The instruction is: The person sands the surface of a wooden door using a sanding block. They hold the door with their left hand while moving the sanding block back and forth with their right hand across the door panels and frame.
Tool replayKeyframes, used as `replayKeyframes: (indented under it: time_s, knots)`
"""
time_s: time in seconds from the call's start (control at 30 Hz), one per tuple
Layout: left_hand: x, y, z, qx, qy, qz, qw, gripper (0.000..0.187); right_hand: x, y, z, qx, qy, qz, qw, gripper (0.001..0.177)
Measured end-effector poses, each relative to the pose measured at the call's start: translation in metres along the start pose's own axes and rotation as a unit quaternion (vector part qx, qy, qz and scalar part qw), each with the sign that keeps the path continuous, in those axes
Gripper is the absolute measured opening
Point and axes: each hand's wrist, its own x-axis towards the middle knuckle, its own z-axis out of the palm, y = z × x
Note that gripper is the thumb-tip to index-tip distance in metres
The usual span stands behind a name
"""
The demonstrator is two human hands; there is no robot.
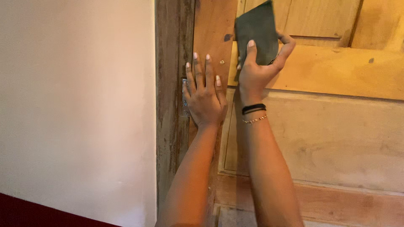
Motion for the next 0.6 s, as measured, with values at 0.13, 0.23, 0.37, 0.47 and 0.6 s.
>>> replayKeyframes:
  time_s: [0.13, 0.23, 0.37, 0.47, 0.6]
  knots:
    - [0.001, 0.000, -0.001, -0.004, 0.007, 0.007, 1.000, 0.053, 0.009, -0.002, -0.021, -0.046, -0.072, -0.021, 0.996, 0.040]
    - [0.000, 0.001, -0.002, -0.029, 0.001, -0.001, 1.000, 0.053, 0.009, 0.015, -0.027, -0.097, -0.083, -0.107, 0.986, 0.039]
    - [-0.002, -0.001, 0.001, -0.028, 0.007, 0.005, 1.000, 0.053, 0.001, 0.034, -0.020, -0.102, -0.045, -0.157, 0.981, 0.038]
    - [-0.002, -0.001, 0.003, -0.026, 0.015, 0.008, 1.000, 0.053, -0.002, 0.040, -0.010, -0.118, -0.013, -0.144, 0.983, 0.032]
    - [-0.002, -0.002, 0.003, -0.012, 0.010, 0.006, 1.000, 0.053, 0.002, 0.029, 0.000, -0.073, 0.055, -0.132, 0.987, 0.033]
